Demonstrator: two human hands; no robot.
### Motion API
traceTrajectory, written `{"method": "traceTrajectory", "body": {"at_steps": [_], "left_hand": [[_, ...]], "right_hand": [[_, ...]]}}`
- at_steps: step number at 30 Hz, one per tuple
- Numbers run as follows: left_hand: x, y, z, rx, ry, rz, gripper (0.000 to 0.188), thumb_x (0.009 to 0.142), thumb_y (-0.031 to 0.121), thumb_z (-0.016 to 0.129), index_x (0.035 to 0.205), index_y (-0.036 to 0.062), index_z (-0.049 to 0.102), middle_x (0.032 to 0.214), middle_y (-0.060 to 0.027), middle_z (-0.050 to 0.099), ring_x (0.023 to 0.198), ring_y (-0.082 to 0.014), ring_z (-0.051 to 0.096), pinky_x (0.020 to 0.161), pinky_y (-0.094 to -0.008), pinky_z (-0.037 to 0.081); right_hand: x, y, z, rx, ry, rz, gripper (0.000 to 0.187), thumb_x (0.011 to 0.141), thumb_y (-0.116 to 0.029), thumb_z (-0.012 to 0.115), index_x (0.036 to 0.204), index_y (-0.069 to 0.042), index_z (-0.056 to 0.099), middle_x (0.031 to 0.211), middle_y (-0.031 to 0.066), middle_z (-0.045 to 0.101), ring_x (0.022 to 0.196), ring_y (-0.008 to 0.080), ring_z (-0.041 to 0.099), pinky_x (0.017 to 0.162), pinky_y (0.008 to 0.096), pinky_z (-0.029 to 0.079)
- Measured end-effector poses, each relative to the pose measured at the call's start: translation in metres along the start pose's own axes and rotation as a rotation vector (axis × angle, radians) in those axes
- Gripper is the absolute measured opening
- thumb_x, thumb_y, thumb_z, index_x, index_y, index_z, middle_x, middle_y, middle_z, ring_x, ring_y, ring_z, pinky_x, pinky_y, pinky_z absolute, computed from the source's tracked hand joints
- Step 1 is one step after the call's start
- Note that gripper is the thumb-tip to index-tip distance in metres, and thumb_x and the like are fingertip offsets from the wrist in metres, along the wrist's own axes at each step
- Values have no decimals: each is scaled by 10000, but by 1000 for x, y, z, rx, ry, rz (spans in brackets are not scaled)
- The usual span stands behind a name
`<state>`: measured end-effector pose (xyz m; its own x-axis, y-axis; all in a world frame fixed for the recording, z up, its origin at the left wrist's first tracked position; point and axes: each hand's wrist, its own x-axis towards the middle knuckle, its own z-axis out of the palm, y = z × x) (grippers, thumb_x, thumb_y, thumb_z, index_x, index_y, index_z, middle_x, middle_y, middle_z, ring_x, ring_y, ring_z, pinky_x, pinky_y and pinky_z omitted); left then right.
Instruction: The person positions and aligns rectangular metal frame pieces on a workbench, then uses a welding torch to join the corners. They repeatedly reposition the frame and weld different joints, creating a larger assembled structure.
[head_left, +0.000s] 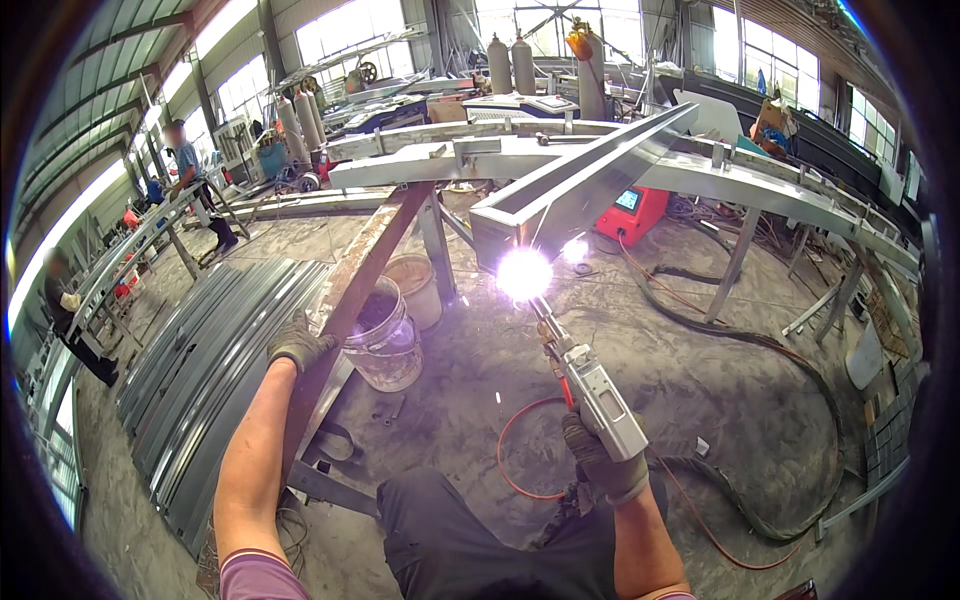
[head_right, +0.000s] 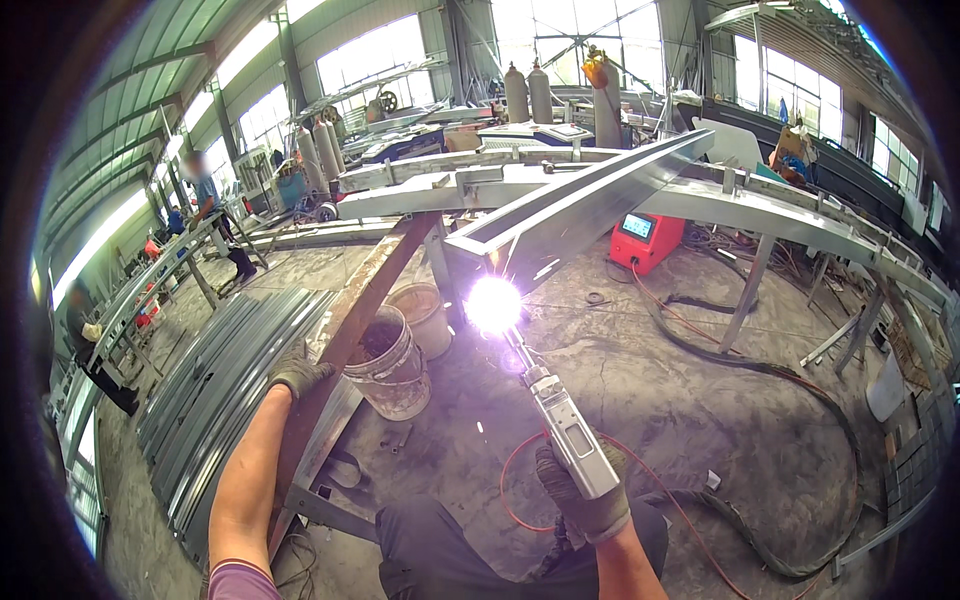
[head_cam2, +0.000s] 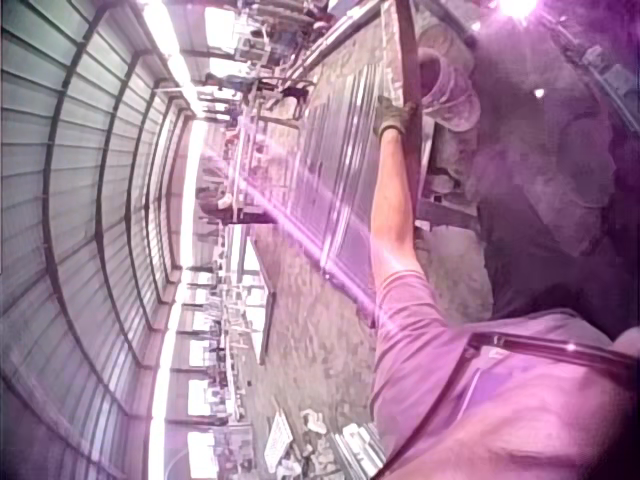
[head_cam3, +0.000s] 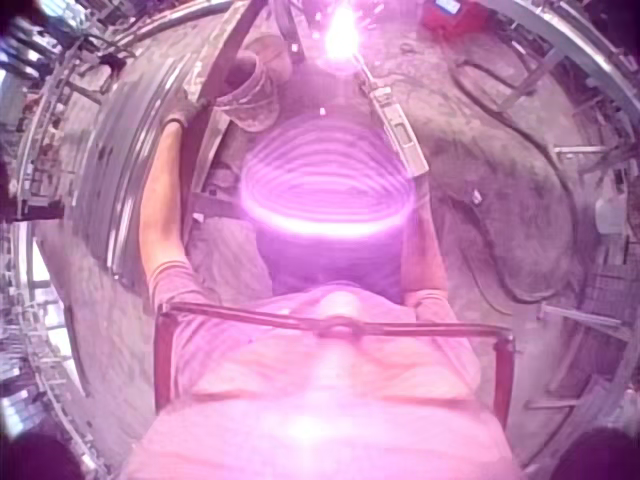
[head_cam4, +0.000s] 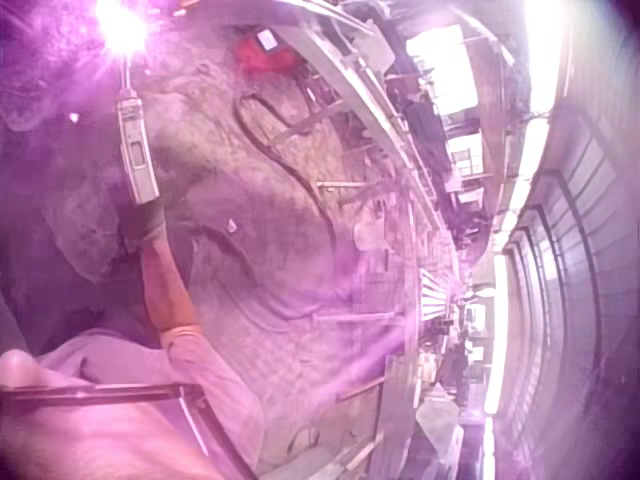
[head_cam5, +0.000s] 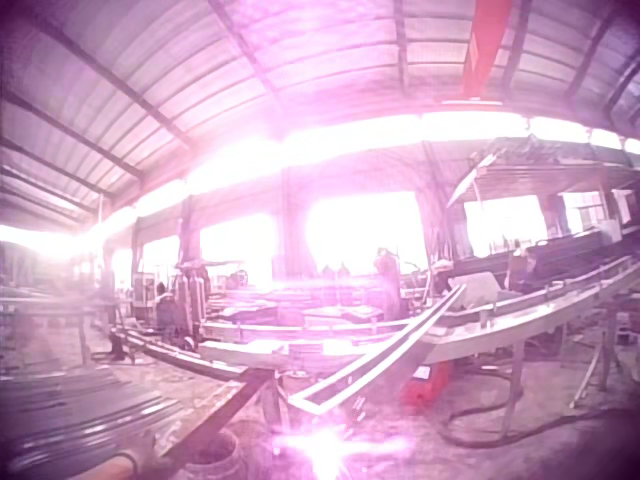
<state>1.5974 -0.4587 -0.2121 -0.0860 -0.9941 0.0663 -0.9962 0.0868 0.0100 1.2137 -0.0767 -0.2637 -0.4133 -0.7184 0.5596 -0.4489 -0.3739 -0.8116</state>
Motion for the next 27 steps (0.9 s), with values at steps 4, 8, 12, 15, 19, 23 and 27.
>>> {"method": "traceTrajectory", "body": {"at_steps": [4,8,12,15,19,23,27], "left_hand": [[-1,1,-2,-4,-2,6,1270,782,732,799,1672,-28,304,1544,-308,565,1412,-396,599,1166,-450,481],[-2,-1,0,-14,16,2,1251,780,728,805,1664,-18,328,1564,-300,550,1432,-397,580,1184,-450,467],[1,-6,5,-11,58,32,1228,778,718,813,1654,-9,353,1563,-290,556,1435,-400,576,1194,-453,460],[-2,-3,0,-13,39,16,1212,784,708,814,1648,-13,362,1549,-291,567,1425,-401,586,1188,-458,468],[-7,5,-5,-16,15,-5,1194,795,692,807,1648,-16,361,1537,-295,576,1412,-400,597,1177,-459,476],[-9,6,-8,-32,4,-16,1179,804,679,798,1648,-18,362,1539,-297,575,1411,-396,599,1171,-455,478],[-7,4,-7,-23,-12,-9,1235,796,702,797,1675,-17,311,1588,-294,530,1453,-388,565,1197,-443,456]], "right_hand": [[-2,5,-1,-29,-2,-34,164,900,-10,806,1054,-9,749,835,58,713,711,143,680,649,322,554],[-2,5,0,-68,-19,-60,88,953,17,761,1026,-25,734,796,13,677,686,103,634,607,305,520],[-6,10,-1,-76,-21,6,201,886,-34,812,1079,-15,759,861,87,728,719,192,707,662,338,570],[-6,10,-2,-61,-20,-13,209,884,-37,814,1086,-16,763,871,86,731,725,189,710,664,336,572],[-6,10,0,-65,2,-33,191,888,-40,815,1071,-16,765,846,76,726,723,174,708,663,331,569],[-7,11,-1,-68,-8,14,170,882,-36,817,1042,-21,761,837,79,726,711,182,706,661,335,569],[-6,12,0,-120,1,-63,169,867,-24,817,1026,-23,758,835,91,723,706,209,710,659,343,572]]}}
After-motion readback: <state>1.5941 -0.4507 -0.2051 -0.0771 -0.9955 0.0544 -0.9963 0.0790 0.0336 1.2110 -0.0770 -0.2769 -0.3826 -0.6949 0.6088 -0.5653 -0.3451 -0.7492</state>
